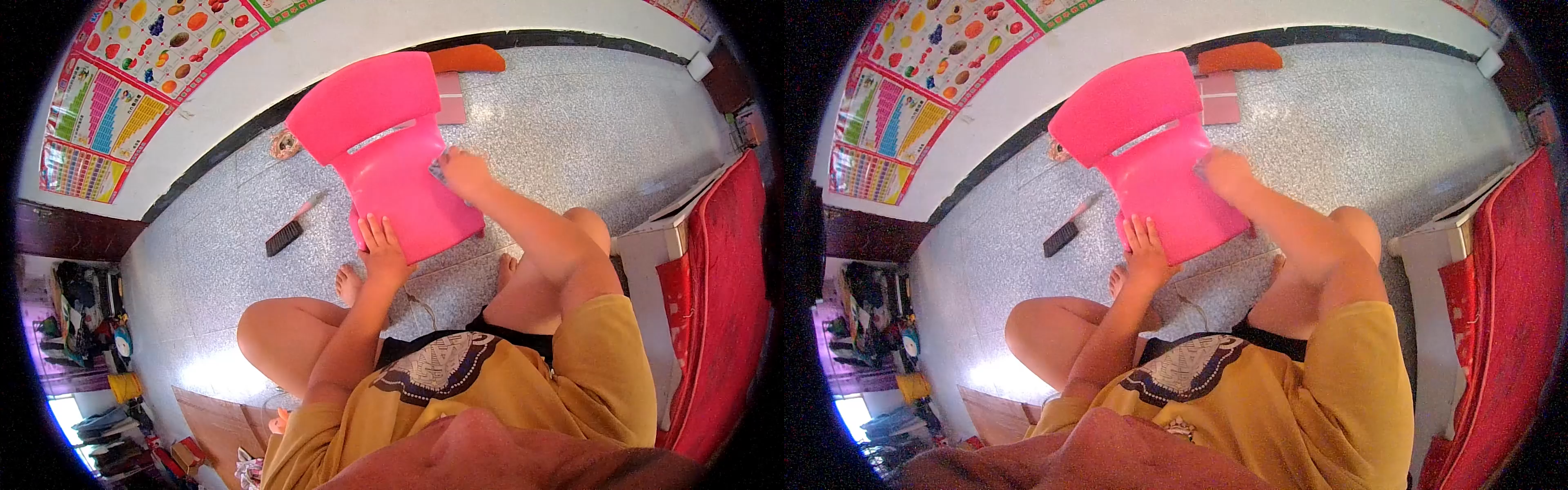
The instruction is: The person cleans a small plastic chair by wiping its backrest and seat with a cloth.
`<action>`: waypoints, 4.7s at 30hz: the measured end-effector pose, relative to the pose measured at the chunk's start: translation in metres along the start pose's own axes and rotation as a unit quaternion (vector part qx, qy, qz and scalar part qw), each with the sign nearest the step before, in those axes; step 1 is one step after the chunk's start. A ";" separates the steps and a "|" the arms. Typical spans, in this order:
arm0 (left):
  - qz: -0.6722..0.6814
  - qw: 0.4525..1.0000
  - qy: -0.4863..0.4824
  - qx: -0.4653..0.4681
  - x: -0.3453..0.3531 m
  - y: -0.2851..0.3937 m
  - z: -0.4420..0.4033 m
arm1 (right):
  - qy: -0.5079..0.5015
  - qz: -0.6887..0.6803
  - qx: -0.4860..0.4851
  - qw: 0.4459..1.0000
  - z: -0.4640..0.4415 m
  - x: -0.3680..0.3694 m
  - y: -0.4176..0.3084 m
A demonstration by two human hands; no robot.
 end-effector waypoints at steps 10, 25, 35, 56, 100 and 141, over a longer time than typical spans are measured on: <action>-0.015 1.000 0.003 -0.013 -0.006 0.004 0.001 | -0.089 0.022 -0.225 0.970 0.052 0.026 -0.062; -0.003 1.000 0.009 -0.007 0.001 0.002 0.000 | -0.084 0.016 -0.164 0.983 0.040 0.023 -0.057; 0.495 0.865 0.057 0.065 -0.036 -0.010 -0.018 | -0.126 -0.429 -0.103 0.888 0.028 0.050 -0.046; 0.171 0.937 0.294 0.076 0.023 -0.008 -0.063 | -0.157 0.038 -0.139 0.977 0.053 0.017 -0.019; 0.344 0.913 0.219 0.003 0.007 0.029 -0.040 | -0.114 -0.096 -0.111 0.983 0.050 0.002 -0.049; 0.184 0.894 0.370 -0.172 0.027 -0.009 -0.047 | -0.109 0.045 -0.178 0.977 0.036 0.031 -0.053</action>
Point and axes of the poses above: each hand's wrist, its own z-axis away from the middle knuckle, its own x-axis out of the palm, y = z × x, the point moved 1 cm from there along -z, towards the middle knuckle, and after that the axes turned 15 degrees about -z, right-handed, at the moved point
